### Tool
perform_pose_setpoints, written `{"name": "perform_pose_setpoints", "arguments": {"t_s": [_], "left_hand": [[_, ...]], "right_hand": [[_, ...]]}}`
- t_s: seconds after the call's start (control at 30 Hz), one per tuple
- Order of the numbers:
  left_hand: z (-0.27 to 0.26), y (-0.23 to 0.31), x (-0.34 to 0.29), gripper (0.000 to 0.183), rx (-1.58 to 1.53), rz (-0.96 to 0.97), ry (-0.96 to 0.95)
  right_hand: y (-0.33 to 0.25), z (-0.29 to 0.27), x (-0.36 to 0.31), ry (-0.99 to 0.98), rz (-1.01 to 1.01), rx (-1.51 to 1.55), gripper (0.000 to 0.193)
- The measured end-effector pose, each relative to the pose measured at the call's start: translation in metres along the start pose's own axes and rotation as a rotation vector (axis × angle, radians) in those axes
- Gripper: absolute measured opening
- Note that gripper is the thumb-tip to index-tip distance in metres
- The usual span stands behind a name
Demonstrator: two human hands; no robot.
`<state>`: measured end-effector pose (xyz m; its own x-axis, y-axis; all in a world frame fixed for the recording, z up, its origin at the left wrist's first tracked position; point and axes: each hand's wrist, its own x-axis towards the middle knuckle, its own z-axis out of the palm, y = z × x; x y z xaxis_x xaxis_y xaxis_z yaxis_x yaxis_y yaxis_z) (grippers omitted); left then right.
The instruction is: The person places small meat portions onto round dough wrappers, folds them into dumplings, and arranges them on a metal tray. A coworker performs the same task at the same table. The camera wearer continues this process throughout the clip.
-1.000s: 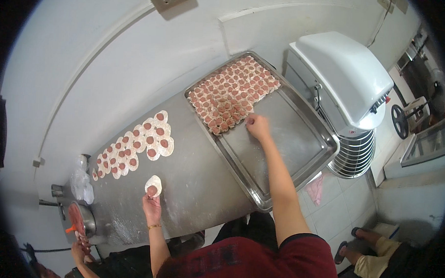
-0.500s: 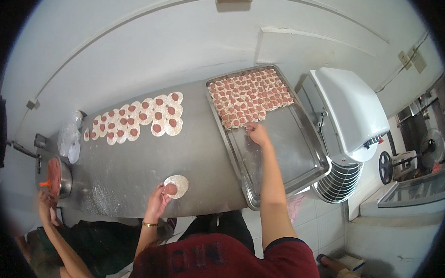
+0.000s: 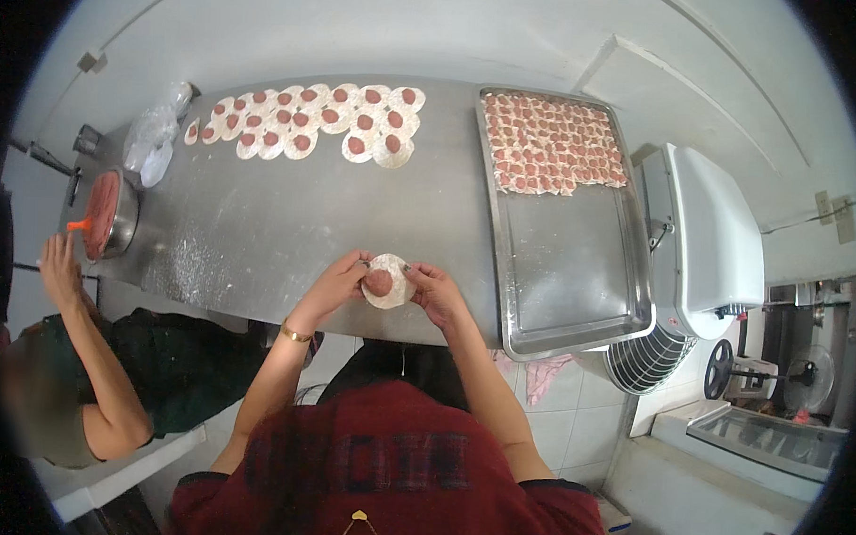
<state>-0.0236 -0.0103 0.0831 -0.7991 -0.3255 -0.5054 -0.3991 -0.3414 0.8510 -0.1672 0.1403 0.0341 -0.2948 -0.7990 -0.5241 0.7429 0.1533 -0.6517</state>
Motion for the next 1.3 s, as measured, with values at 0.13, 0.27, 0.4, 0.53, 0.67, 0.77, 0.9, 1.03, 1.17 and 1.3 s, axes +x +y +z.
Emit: {"name": "perform_pose_setpoints", "arguments": {"t_s": [0.13, 0.27, 0.4, 0.53, 0.67, 0.77, 0.9, 1.03, 1.17, 1.3], "left_hand": [[-0.004, -0.034, 0.021, 0.028, 0.660, 0.135, 0.191], [0.001, -0.065, 0.031, 0.027, 0.149, 0.004, 0.192], [-0.001, -0.076, 0.026, 0.027, -0.066, 0.046, 0.099], [0.002, -0.077, 0.023, 0.028, 0.202, 0.182, 0.139], [0.003, -0.074, 0.021, 0.024, -0.059, 0.074, 0.162], [0.000, -0.069, 0.021, 0.018, -0.062, 0.062, 0.149], [0.002, -0.063, 0.021, 0.011, -0.233, 0.126, 0.108], [0.004, -0.059, 0.019, 0.010, -0.253, 0.135, 0.036], [0.008, -0.062, 0.018, 0.013, -0.241, 0.159, 0.020], [0.018, -0.070, 0.019, 0.019, -0.282, 0.259, 0.127]], "right_hand": [[0.029, -0.002, 0.013, 0.183, -0.044, -0.244, 0.019], [0.041, -0.006, 0.014, 0.221, -0.053, -0.078, 0.018], [0.045, -0.008, 0.008, 0.224, -0.149, -0.236, 0.021], [0.051, -0.004, 0.008, 0.190, -0.266, -0.394, 0.022], [0.050, -0.004, 0.008, 0.313, -0.207, -0.417, 0.018], [0.045, -0.005, 0.006, 0.250, -0.263, -0.225, 0.018], [0.044, -0.005, 0.001, 0.124, -0.360, -0.160, 0.019], [0.043, -0.008, -0.003, 0.086, -0.358, -0.213, 0.021], [0.039, -0.008, -0.004, 0.182, -0.308, -0.287, 0.025], [0.037, -0.006, -0.009, 0.157, -0.320, -0.115, 0.027]]}}
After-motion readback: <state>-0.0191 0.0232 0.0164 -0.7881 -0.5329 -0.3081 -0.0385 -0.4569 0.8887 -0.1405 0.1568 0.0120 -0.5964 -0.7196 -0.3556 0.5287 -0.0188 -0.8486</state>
